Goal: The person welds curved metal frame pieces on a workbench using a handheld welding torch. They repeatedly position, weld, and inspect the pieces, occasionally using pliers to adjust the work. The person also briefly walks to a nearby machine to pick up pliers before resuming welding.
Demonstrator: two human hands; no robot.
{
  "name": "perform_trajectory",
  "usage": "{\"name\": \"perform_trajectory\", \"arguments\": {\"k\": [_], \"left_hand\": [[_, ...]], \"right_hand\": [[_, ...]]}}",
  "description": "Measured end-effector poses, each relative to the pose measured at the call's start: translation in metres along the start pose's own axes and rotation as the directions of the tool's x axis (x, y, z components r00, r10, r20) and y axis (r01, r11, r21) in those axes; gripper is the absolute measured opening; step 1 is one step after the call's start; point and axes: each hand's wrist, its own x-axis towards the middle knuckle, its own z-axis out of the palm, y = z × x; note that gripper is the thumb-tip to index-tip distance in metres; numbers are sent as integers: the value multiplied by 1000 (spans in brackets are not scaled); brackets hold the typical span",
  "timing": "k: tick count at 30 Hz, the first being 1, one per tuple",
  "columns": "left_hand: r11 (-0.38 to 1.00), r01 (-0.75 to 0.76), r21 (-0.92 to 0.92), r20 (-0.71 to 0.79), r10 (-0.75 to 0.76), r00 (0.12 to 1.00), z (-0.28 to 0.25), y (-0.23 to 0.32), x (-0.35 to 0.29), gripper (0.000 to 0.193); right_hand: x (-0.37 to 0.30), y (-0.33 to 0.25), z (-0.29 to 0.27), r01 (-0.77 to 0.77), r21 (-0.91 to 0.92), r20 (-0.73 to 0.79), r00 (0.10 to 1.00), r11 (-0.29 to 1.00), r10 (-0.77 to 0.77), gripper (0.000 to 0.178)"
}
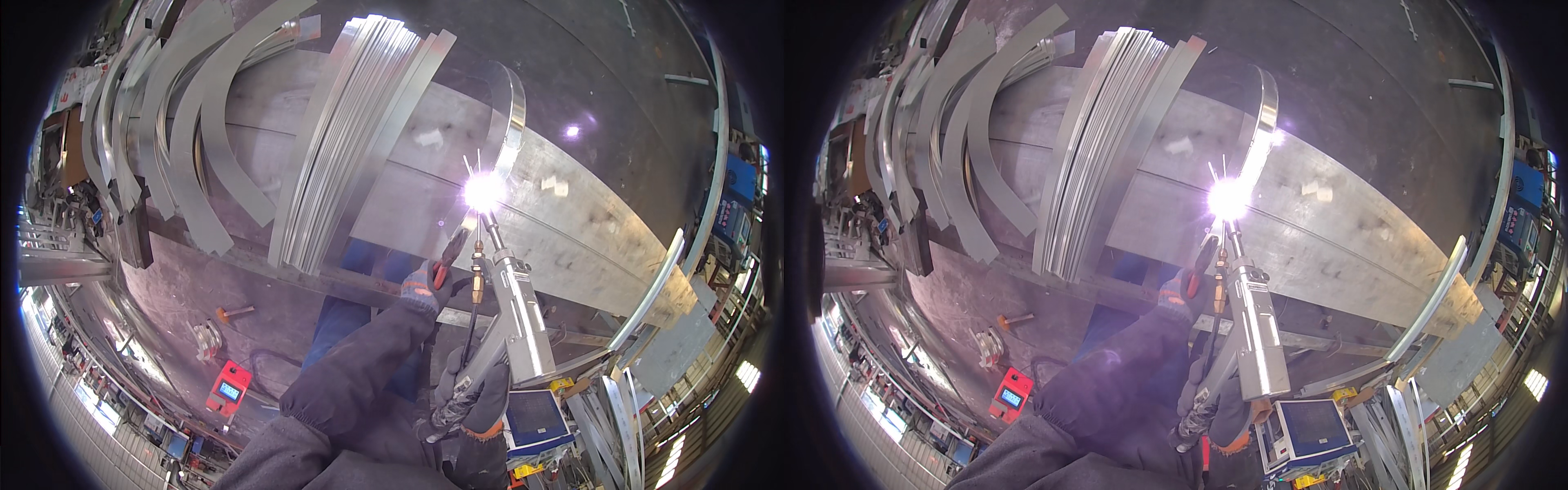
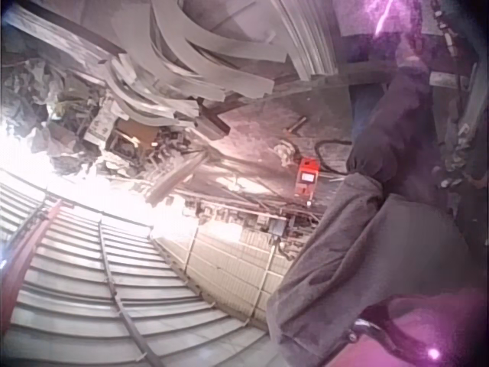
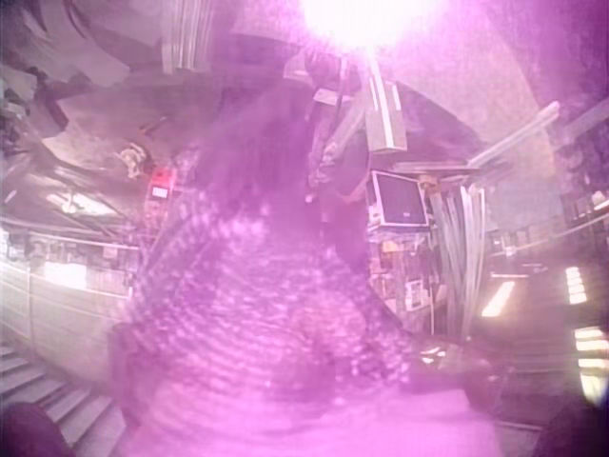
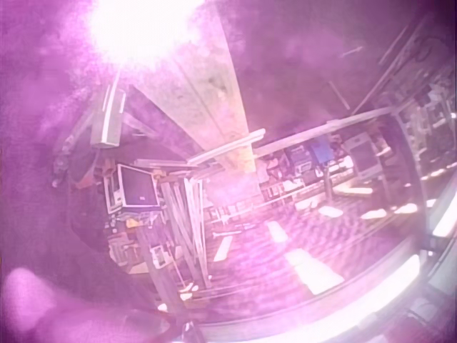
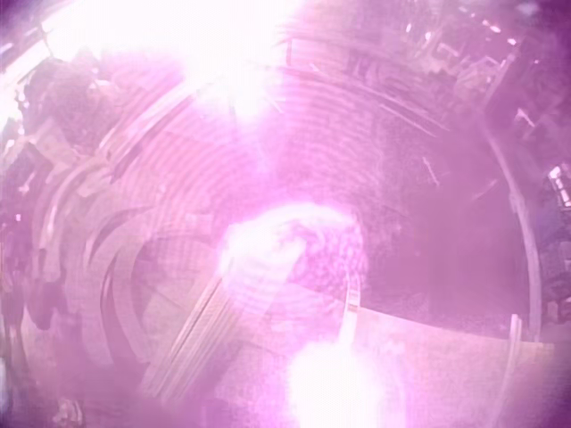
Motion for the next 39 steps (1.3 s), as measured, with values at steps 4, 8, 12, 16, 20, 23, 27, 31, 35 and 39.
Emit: {"name": "perform_trajectory", "arguments": {"k": [4,8,12,16,20,23,27,31,35,39], "left_hand": [[1000,27,3,19,-28,999,1,0,2,33],[1000,25,-2,14,-25,1000,0,0,3,35],[999,18,43,27,-19,999,-2,0,1,39],[999,-11,33,-10,11,1000,-1,1,1,34],[1000,5,-13,-12,-5,1000,1,0,2,34],[1000,10,-30,-24,-11,1000,2,0,1,34],[1000,4,-24,-8,-4,1000,2,0,1,34],[1000,3,-17,-27,-3,1000,2,1,2,35],[1000,-16,-22,-16,16,1000,0,0,3,36],[999,-44,-3,-24,44,999,0,0,2,37]], "right_hand": [[-1,1,0,-51,-20,-11,999,998,51,87],[-2,3,0,-31,-62,-19,999,998,30,87],[-4,5,1,-20,-85,-27,999,996,17,86],[-6,6,2,-37,-58,-37,999,998,35,85],[-8,10,2,-19,-81,-58,998,997,14,82],[-10,14,-1,-14,-74,-64,998,997,9,80],[-11,19,-6,1,-111,-41,999,994,-5,76],[-12,23,-8,27,-171,-30,999,985,-33,74],[-14,26,-7,16,-142,-34,999,990,-21,74],[-15,29,-8,13,-134,-29,999,991,-17,74]]}}
